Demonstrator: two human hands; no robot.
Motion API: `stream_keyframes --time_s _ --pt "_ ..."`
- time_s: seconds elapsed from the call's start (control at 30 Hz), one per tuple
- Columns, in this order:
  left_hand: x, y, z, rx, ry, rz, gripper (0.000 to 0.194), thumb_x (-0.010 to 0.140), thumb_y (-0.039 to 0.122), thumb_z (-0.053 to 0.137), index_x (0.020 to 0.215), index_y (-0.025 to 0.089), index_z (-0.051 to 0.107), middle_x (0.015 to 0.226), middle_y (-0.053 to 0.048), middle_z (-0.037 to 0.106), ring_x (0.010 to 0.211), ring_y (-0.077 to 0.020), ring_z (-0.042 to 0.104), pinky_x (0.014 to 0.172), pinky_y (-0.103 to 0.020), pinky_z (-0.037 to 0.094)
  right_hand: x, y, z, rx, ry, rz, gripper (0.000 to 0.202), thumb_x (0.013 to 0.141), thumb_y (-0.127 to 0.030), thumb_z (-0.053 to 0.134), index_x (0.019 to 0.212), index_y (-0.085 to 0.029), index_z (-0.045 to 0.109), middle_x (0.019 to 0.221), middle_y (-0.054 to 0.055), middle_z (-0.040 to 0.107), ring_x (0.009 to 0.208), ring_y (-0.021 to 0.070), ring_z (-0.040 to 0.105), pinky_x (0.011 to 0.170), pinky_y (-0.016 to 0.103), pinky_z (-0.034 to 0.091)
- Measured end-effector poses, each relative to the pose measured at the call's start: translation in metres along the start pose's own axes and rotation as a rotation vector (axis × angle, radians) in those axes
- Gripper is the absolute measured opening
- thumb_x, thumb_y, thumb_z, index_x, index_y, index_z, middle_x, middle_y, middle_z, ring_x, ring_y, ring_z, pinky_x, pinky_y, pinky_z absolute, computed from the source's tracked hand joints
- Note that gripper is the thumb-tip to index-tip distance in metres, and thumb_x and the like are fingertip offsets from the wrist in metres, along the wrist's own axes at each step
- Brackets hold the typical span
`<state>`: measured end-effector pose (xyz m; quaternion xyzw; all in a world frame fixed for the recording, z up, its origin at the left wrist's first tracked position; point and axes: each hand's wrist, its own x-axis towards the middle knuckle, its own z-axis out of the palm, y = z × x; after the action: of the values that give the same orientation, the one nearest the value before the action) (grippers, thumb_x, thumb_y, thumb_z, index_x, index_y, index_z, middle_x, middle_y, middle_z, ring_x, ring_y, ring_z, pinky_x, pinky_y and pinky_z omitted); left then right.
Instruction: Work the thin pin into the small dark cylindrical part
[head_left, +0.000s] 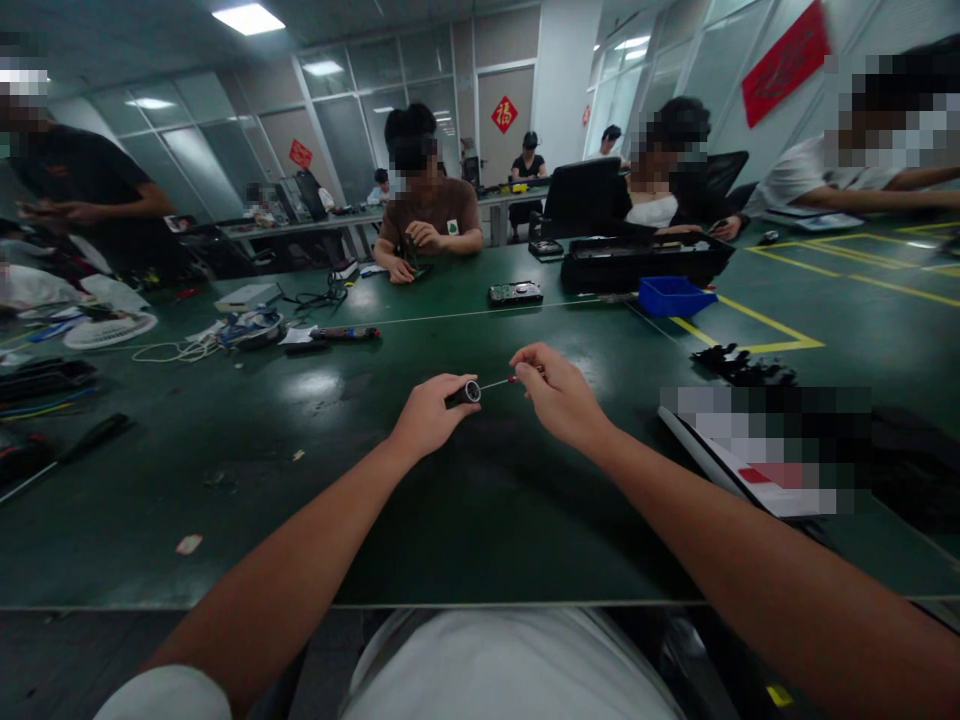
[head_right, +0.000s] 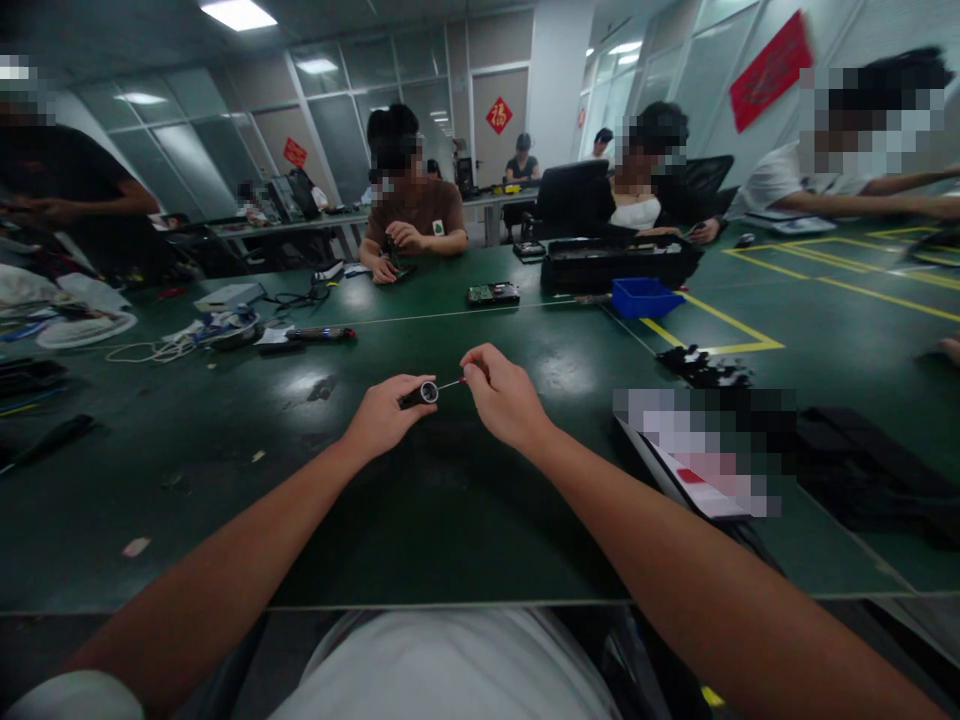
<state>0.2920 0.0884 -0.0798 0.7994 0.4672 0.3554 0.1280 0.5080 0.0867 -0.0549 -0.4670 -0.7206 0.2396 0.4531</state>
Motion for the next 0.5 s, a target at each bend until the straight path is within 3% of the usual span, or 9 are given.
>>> stream_keyframes --time_s 0.13,0.3,0.43,0.5 --pt "0.001 0.0 -0.001 -0.004 0.0 0.002 0.04 0.081 0.021 0.075 0.121 0.021 0.069 0.117 -0.006 0.071 0.11 -0.0219 0.064 0.1 -0.038 0.048 -0.001 0.0 0.002 0.047 0.043 0.012 0.022 0.097 -0.037 0.041 0.098 -0.024 0.058 0.078 0.002 0.065 0.071 0.019 0.061 0.066 0.034 0.043" --pt "0.001 0.002 -0.001 0.006 0.036 -0.04 0.041 0.082 0.024 0.074 0.123 0.021 0.068 0.116 -0.007 0.071 0.108 -0.0221 0.065 0.099 -0.038 0.048 0.002 0.003 0.01 0.323 0.157 0.097 0.017 0.089 -0.037 0.057 0.096 -0.022 0.056 0.082 0.003 0.066 0.075 0.0185 0.062 0.073 0.036 0.049" --pt "0.002 0.006 -0.004 -0.004 0.015 0.061 0.044 0.084 0.023 0.072 0.127 0.022 0.065 0.122 -0.007 0.068 0.113 -0.0211 0.062 0.103 -0.038 0.046 0.01 0.013 0.01 0.718 0.171 0.339 0.022 0.089 -0.043 0.055 0.083 -0.022 0.057 0.073 0.002 0.06 0.064 0.0159 0.058 0.071 0.036 0.055" --pt "0.003 0.007 -0.006 0.041 -0.028 0.096 0.044 0.085 0.021 0.071 0.129 0.023 0.064 0.122 -0.007 0.067 0.115 -0.0215 0.061 0.103 -0.039 0.046 0.014 0.019 0.008 0.76 0.159 0.458 0.025 0.089 -0.045 0.055 0.077 -0.023 0.054 0.063 -0.001 0.052 0.055 0.0144 0.052 0.065 0.036 0.055"
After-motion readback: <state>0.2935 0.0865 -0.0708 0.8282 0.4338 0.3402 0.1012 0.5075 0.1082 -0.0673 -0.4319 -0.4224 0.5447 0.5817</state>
